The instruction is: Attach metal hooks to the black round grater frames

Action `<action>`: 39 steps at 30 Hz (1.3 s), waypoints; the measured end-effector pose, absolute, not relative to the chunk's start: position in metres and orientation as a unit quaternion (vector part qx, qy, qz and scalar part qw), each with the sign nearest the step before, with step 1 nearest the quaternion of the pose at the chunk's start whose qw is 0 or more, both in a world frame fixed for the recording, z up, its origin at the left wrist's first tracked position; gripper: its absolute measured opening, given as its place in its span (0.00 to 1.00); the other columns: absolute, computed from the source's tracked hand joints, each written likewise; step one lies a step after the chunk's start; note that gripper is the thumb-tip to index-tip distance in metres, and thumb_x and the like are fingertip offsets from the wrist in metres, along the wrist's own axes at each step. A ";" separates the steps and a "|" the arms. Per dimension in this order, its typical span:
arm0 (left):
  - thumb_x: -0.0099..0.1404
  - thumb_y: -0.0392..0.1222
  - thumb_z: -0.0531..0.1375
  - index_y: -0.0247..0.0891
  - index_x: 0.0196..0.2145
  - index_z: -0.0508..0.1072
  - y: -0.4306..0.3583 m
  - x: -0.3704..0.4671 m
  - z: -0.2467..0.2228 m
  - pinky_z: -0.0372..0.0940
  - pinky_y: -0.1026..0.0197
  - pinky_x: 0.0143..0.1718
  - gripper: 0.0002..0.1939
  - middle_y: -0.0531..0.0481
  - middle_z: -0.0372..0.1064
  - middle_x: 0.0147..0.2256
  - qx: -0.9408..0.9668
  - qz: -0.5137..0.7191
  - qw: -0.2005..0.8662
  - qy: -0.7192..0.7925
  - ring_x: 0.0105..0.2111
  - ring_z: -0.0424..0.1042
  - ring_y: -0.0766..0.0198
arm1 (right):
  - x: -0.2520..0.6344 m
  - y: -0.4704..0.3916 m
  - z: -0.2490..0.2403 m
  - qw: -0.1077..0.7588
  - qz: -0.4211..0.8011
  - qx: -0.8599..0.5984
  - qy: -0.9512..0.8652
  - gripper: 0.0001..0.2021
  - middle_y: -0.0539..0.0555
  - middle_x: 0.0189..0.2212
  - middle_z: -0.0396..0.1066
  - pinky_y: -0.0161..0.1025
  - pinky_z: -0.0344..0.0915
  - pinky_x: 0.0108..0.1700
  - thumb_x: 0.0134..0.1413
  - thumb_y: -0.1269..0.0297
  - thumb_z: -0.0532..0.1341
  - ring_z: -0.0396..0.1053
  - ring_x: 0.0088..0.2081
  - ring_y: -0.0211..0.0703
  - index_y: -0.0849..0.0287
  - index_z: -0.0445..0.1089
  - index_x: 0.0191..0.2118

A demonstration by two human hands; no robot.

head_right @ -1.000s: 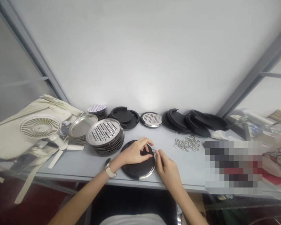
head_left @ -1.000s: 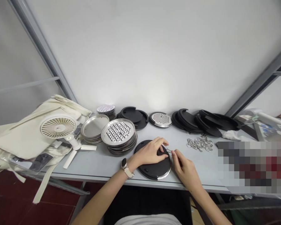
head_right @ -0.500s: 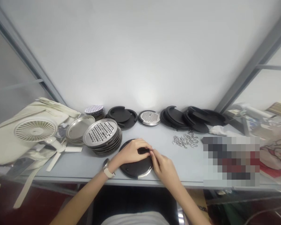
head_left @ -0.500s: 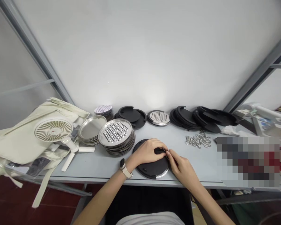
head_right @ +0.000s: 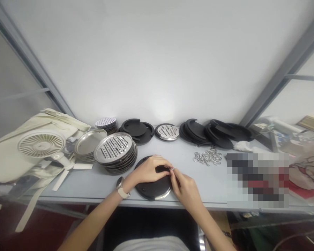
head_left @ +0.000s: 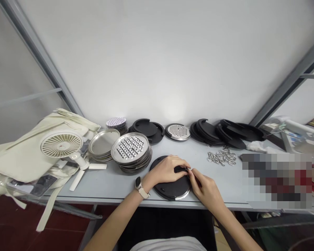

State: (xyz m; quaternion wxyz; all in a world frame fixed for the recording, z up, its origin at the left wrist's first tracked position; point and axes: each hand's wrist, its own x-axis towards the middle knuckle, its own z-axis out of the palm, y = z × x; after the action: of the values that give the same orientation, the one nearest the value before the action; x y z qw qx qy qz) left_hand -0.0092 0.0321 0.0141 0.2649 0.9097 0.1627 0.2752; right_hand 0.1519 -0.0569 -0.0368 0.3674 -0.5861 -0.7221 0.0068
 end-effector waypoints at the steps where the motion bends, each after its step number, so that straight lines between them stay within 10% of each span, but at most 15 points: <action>1: 0.61 0.35 0.60 0.37 0.41 0.72 0.032 -0.009 0.014 0.61 0.61 0.48 0.09 0.49 0.74 0.38 0.909 0.275 0.267 0.162 0.41 0.70 0.64 | 0.152 -0.057 -0.037 0.367 0.005 -0.585 -0.723 0.12 0.45 0.16 0.58 0.31 0.52 0.22 0.65 0.63 0.47 0.57 0.16 0.34 0.57 0.60 0.29; 39: 0.60 0.30 0.58 0.37 0.41 0.72 0.031 -0.009 0.015 0.62 0.61 0.49 0.11 0.47 0.72 0.40 0.904 0.257 0.305 0.153 0.44 0.69 0.62 | 0.151 -0.056 -0.036 0.330 -0.029 -0.611 -0.719 0.15 0.48 0.15 0.63 0.33 0.53 0.22 0.62 0.62 0.48 0.60 0.16 0.36 0.58 0.65 0.27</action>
State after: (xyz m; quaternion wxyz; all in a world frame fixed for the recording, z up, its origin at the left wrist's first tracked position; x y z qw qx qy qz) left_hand -0.0091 0.0313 0.0154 0.3051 0.9039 0.1534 0.2574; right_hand 0.1508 -0.0564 -0.0364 0.3303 -0.6111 -0.7187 -0.0291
